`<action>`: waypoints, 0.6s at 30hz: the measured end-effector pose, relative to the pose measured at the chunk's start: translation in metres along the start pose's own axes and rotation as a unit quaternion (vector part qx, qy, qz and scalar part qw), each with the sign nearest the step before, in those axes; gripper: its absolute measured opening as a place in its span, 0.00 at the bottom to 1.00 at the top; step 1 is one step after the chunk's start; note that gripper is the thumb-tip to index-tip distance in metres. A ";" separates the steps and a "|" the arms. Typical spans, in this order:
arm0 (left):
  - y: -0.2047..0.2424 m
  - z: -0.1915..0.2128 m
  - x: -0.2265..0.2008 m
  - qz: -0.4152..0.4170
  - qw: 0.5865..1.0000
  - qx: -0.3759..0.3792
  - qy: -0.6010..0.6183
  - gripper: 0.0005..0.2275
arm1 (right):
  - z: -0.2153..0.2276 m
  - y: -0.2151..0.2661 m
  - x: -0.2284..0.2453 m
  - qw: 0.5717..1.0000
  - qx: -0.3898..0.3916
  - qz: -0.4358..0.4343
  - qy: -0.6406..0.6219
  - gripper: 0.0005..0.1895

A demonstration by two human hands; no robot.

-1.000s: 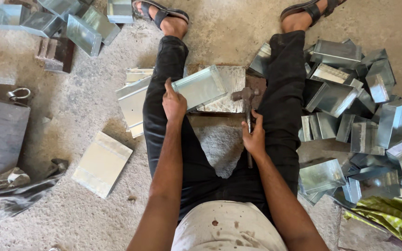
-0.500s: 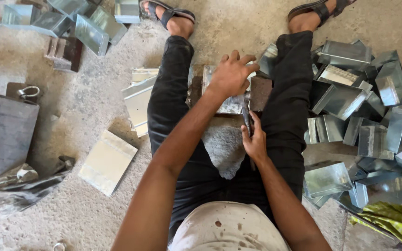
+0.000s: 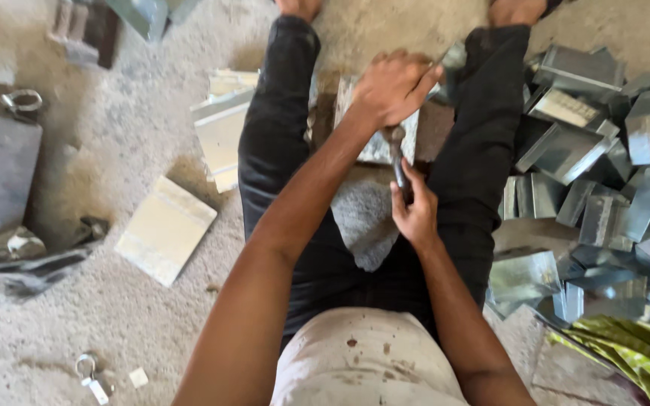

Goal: The person sits on the floor and uses a hammer to strike a small metal piece placed on a stone between their legs. They repeatedly pick up metal pieces, position them on the stone, and hammer them to shape or flatten the edges.

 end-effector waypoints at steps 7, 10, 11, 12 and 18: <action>0.001 -0.001 -0.008 -0.021 0.999 -0.032 0.007 0.26 | 0.003 -0.025 0.000 1.000 0.016 0.016 0.011 0.23; 0.000 -0.004 -0.006 -0.002 1.000 -0.002 0.008 0.27 | -0.005 -0.024 -0.008 0.999 0.043 0.001 0.024 0.24; 0.001 -0.004 -0.005 0.000 1.000 0.003 0.008 0.27 | -0.007 -0.026 -0.011 0.998 0.057 -0.003 0.028 0.24; 0.000 -0.003 -0.005 -0.001 1.000 0.007 0.006 0.27 | -0.005 -0.027 -0.014 0.997 0.068 -0.008 0.036 0.24; 0.005 0.005 0.009 0.000 0.998 -0.045 0.042 0.24 | -0.009 -0.029 -0.025 0.997 0.054 -0.035 0.049 0.25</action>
Point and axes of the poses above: each hand's wrist, its own y-axis away from the middle knuckle, its own z-axis out of the back of the hand, x = y × z, the point moved 2 cm from there along -y, towards the middle knuckle, and after that the axes turned 6 degrees about x, right-handed, at the moved point
